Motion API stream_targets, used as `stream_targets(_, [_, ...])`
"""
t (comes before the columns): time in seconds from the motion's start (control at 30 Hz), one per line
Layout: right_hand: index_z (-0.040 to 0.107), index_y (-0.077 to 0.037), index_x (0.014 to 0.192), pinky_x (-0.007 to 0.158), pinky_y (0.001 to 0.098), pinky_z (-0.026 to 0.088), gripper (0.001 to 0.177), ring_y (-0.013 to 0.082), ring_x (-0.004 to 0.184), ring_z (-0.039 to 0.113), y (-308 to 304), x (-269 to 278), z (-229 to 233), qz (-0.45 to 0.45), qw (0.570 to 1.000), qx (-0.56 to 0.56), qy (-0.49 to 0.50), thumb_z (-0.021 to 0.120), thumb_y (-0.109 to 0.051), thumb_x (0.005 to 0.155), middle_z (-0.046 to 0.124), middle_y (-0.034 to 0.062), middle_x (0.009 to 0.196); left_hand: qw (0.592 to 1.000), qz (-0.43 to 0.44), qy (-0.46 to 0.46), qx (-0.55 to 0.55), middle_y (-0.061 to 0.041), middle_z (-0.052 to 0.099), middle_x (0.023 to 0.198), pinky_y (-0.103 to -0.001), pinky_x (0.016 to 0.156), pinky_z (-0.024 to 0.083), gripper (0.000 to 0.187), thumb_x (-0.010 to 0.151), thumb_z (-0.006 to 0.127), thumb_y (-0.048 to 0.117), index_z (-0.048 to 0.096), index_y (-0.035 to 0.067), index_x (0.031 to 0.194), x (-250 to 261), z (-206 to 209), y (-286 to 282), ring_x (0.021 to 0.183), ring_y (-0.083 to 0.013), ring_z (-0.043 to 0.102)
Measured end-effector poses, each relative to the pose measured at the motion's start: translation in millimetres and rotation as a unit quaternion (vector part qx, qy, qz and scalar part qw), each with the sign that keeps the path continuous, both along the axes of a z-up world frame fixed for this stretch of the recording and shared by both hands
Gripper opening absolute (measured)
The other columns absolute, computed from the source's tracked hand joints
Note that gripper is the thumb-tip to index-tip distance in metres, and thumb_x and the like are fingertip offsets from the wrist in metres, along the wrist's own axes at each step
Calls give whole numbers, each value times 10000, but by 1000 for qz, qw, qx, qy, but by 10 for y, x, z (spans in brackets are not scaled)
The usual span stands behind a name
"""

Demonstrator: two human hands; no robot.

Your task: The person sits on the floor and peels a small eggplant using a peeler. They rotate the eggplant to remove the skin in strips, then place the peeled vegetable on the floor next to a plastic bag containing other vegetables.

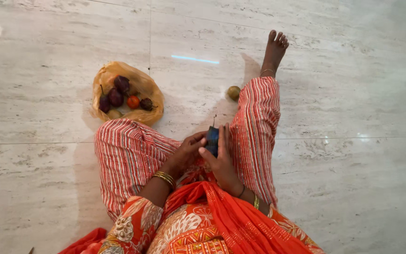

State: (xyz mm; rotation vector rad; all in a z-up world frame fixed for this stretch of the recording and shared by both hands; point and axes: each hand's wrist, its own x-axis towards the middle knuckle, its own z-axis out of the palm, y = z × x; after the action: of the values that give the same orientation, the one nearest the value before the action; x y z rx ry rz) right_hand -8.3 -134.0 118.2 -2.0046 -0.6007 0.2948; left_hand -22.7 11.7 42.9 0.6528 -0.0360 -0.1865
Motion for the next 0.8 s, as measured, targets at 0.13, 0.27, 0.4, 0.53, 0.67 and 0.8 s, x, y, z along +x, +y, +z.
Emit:
stream_targets(0.13, [74, -75, 1659, 1271, 487, 76, 927, 347, 1613, -119, 69, -3, -51, 4, 1000, -23, -2, 652, -298, 970, -125, 161, 1747, 998, 42, -16, -53, -136, 620, 1352, -363, 1009, 537, 606, 1004, 692, 276, 500, -48, 1478, -60, -151, 32, 1184, -214, 622])
stream_targets(0.27, [149, -119, 1657, 1266, 474, 178, 795, 342, 1622, -64, 237, -44, 38, 56, 997, 41, 26, 578, -235, 997, -142, 129, 1747, 993, 92, -45, -62, -124, 616, 1367, -382, 1030, 543, 627, 998, 706, 291, 477, -28, 1487, -25, -265, 150, 1211, -214, 629])
stream_targets(0.4, [248, -133, 1639, 1274, 458, 200, 641, 314, 1620, -17, 373, -54, 160, 55, 995, 67, 43, 499, -182, 1051, -53, 74, 1753, 990, 112, -60, -60, -114, 619, 1350, -408, 1029, 552, 621, 1013, 688, 319, 462, -7, 1490, 1, -426, 191, 1218, -229, 629])
stream_targets(0.53, [326, -126, 1612, 1280, 430, 235, 573, 275, 1624, 112, 446, -64, 278, 53, 987, 116, 95, 464, -191, 1060, 101, 45, 1759, 988, 134, -40, -63, -105, 618, 1334, -405, 1012, 550, 609, 1032, 667, 337, 456, 7, 1498, -63, -440, 229, 1212, -227, 628])
stream_targets(0.67, [325, -116, 1611, 1281, 422, 216, 577, 270, 1620, 122, 503, -82, 302, 53, 985, 135, 98, 465, -180, 1055, 129, 44, 1750, 982, 168, -37, -76, -105, 625, 1329, -389, 1025, 547, 554, 1048, 643, 339, 480, 13, 1465, -35, -368, 212, 1214, -219, 630])
stream_targets(0.8, [321, -133, 1611, 1275, 419, 212, 578, 264, 1619, 105, 492, -48, 278, 55, 985, 125, 104, 466, -170, 1053, 108, 40, 1749, 977, 197, -14, -87, -90, 624, 1286, -389, 1015, 549, 432, 1057, 637, 321, 512, 50, 1370, -11, -305, 185, 1190, -213, 626])
